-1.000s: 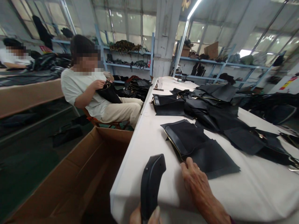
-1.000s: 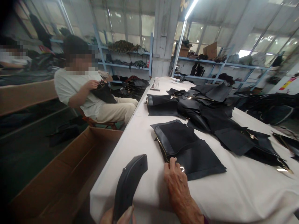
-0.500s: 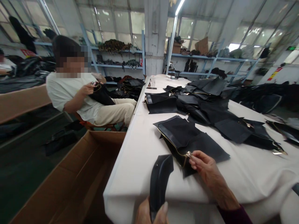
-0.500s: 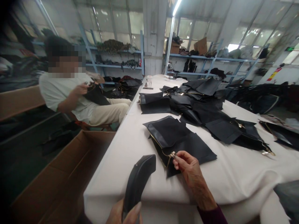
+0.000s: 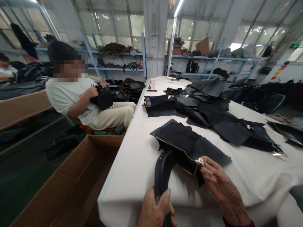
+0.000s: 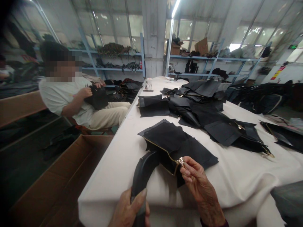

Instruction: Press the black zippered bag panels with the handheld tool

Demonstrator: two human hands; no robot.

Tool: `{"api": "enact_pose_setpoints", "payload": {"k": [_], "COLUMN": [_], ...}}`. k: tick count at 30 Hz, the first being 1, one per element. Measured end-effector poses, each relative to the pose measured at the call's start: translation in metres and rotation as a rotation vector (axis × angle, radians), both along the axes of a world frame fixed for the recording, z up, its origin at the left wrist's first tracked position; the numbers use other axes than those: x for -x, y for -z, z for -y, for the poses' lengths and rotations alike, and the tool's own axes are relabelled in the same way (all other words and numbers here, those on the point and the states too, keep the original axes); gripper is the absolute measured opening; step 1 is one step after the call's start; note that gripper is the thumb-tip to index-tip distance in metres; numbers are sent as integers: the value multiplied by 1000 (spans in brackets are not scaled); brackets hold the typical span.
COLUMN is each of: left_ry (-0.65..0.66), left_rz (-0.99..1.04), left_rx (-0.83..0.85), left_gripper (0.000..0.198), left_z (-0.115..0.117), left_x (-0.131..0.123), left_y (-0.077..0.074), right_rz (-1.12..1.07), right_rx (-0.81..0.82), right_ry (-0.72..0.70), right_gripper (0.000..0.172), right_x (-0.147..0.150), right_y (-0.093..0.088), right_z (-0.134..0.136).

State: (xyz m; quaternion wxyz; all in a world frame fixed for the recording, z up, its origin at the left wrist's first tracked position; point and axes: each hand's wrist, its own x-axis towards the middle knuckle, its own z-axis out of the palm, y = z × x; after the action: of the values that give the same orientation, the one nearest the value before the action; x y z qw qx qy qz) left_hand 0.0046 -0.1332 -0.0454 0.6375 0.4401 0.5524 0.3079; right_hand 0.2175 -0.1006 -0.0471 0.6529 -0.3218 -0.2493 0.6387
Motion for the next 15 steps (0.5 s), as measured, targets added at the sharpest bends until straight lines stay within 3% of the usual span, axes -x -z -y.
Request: {"api": "enact_pose_setpoints", "payload": {"k": [5,11,15], "left_ry": [0,80,42], "left_rz": [-16,-7,55], "left_rx": [-31,-53,3], "left_gripper": [41,35,41], "left_z": [0,9,2], "left_x": [4,-10,-14], "left_y": [-7,0,2], "right_rz": [-174,-156,-130], "right_rx": [23,24,17], "right_ry": [28,-24,-14], "right_gripper": [33,26,24], "right_x": [-8,-5,-17], "right_y": [-2,8,11], "right_z": [3,5,19]}}
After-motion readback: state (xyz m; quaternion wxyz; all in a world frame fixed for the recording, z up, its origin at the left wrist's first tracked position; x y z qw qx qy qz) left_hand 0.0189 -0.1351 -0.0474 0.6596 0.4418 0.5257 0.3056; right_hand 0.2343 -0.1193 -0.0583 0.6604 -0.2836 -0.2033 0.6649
